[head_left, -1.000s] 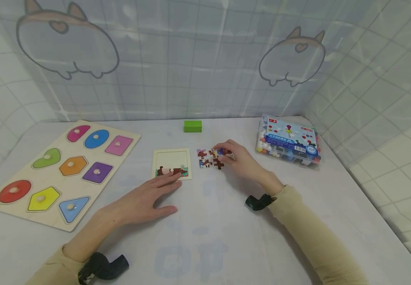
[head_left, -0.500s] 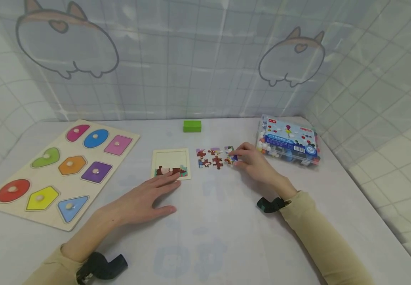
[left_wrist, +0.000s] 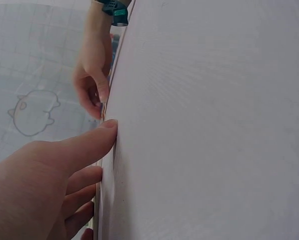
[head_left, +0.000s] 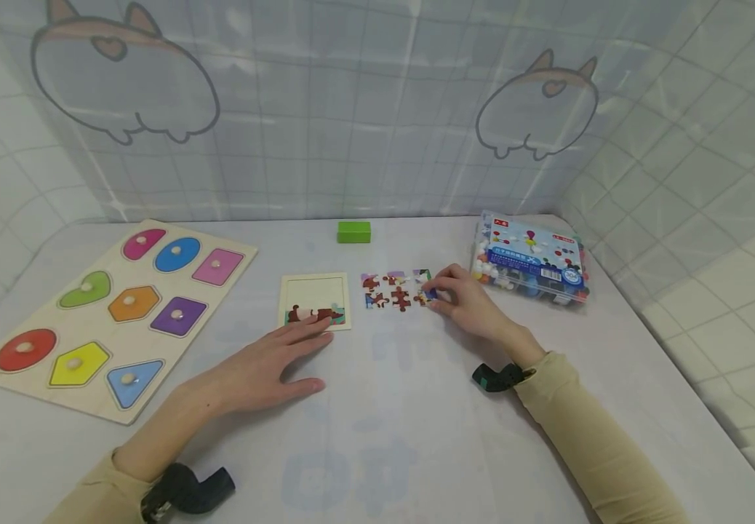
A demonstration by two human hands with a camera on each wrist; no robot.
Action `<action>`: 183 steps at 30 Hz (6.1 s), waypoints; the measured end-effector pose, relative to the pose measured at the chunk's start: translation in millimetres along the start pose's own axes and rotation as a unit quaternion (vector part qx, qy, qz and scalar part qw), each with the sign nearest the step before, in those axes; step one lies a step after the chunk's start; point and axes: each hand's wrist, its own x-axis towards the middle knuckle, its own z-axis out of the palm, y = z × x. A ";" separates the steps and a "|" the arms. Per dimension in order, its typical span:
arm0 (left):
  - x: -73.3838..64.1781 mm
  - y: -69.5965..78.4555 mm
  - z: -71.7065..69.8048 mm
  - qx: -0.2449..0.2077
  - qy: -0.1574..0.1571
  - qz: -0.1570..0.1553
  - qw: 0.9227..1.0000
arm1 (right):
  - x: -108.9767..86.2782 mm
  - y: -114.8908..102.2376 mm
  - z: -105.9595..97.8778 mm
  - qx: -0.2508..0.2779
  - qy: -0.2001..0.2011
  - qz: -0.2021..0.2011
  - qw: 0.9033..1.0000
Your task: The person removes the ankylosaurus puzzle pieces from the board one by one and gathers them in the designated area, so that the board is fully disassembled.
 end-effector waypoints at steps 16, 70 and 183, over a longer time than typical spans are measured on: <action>-1.1 1.0 -3.0 -0.013 -0.013 -0.013 1.000 | -0.7 -2.8 -0.6 -0.021 -0.006 0.004 1.000; -2.5 3.3 -3.7 -0.013 -0.037 -0.055 0.998 | -1.6 -1.9 -1.5 -0.013 0.007 0.012 1.000; -2.3 7.5 -1.6 0.011 -0.027 -0.026 0.999 | 96.5 -124.1 107.8 -0.027 -0.141 -0.094 0.985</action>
